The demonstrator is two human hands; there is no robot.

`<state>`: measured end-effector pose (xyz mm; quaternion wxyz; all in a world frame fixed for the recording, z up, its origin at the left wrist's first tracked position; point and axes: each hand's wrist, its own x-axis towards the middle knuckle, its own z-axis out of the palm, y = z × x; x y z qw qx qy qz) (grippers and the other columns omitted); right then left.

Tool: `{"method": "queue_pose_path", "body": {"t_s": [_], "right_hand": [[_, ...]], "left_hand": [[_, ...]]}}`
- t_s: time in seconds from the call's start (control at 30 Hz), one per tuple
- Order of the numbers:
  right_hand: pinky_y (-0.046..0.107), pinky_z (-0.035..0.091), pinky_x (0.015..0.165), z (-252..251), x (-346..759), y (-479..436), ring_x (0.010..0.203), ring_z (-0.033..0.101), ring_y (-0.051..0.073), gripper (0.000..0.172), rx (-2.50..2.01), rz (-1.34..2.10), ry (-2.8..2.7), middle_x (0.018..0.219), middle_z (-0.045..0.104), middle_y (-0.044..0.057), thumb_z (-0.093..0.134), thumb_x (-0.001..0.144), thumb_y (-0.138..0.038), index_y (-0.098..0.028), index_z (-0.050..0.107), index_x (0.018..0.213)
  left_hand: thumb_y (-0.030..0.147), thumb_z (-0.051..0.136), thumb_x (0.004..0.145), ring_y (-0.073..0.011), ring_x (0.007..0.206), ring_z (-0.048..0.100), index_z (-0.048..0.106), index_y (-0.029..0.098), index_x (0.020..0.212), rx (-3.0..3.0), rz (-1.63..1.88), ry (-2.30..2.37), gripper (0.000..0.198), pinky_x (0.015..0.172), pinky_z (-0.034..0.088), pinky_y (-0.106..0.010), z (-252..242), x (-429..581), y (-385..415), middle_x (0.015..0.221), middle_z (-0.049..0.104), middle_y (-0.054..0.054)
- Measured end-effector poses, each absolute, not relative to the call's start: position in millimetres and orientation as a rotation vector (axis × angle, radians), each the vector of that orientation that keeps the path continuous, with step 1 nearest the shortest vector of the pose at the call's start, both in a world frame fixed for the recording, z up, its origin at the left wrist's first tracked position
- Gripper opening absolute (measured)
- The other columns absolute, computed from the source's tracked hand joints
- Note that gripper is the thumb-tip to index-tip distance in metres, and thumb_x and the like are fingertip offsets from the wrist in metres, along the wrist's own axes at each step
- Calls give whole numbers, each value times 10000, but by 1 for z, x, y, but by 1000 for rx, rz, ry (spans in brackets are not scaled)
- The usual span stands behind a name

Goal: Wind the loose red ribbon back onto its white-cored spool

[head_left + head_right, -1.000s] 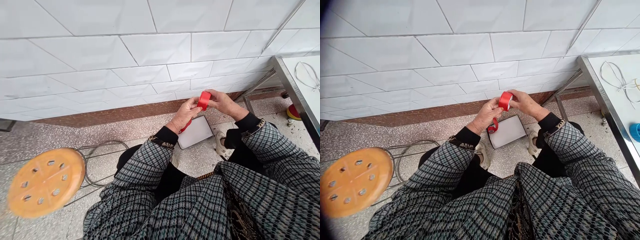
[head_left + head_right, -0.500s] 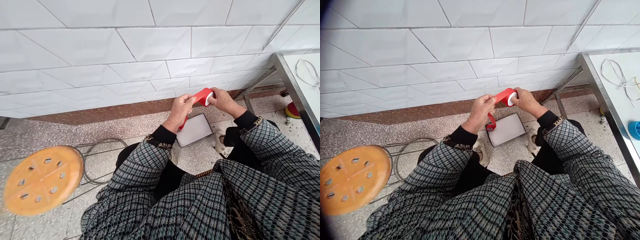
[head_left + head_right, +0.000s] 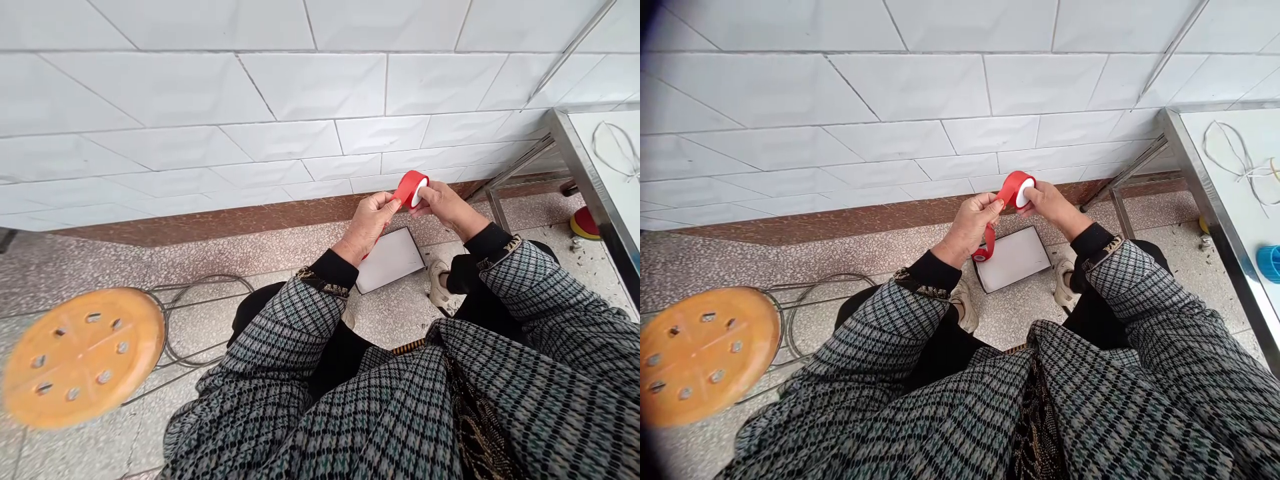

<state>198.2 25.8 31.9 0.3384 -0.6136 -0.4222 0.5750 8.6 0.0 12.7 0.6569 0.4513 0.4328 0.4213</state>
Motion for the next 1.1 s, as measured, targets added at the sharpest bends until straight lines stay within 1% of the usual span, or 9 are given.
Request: {"method": "queue_pose_path", "body": {"t_s": [0.13,0.27,0.4,0.53,0.73,0.87,0.93,1.0,1.1], "right_hand": [[194,594,550,42,192,24,527,669,131,220,-1520,1704,-745,638,714,58,522,1013,-82,-164,655,858],[158,550,524,43,190,22,530,659,112,228,-1416,1847,-551,655,731,62,519,1041,-109,-155,679,885],[159,499,488,42,188,21,505,614,102,301,-1378,1863,-505,618,703,41,495,1074,-128,-167,671,833],[160,476,481,39,188,21,506,600,100,359,-1382,1849,-515,597,681,41,473,1076,-113,-170,657,773],[152,482,506,31,190,19,546,567,97,217,-1267,1966,-533,654,692,18,627,1036,-181,-187,669,824],[140,475,491,34,191,18,535,511,82,164,-1206,2054,-454,690,684,-4,630,1035,-166,-194,662,877],[138,461,465,36,192,18,523,482,80,143,-1169,2106,-410,698,679,-11,607,1044,-161,-194,658,915],[136,447,441,38,193,18,516,478,80,138,-1158,2152,-374,702,674,-6,570,1059,-169,-187,655,952],[127,434,419,37,197,20,506,491,80,120,-1144,2211,-358,703,656,-5,547,1064,-186,-181,652,1007]], "left_hand": [[344,813,870,-75,566,391,720,164,835,1087,981,993,205,566,296,-242,10,12,-1,623,517,65],[465,864,839,-72,548,391,725,161,823,970,973,856,335,555,313,-243,5,17,-3,613,522,56],[572,922,776,-64,505,338,748,159,839,856,950,719,454,514,284,-240,-1,23,-7,559,472,70],[579,918,780,-64,489,335,756,159,826,883,958,763,453,497,273,-244,-1,24,-9,541,464,71],[472,839,900,-56,473,324,721,161,782,944,925,871,353,486,226,-249,3,24,-9,543,462,69],[339,810,939,-45,472,347,615,181,742,962,988,1009,320,484,257,-231,5,27,-11,563,477,77],[231,828,913,-44,482,391,590,195,812,965,1083,1083,261,505,313,-212,5,27,-12,586,514,87],[154,831,893,-55,500,449,627,206,952,997,1147,1082,219,535,370,-204,4,27,-11,602,547,96],[160,840,897,-81,533,534,692,212,1132,1075,1122,971,283,572,440,-220,1,24,-8,613,590,86]]}}
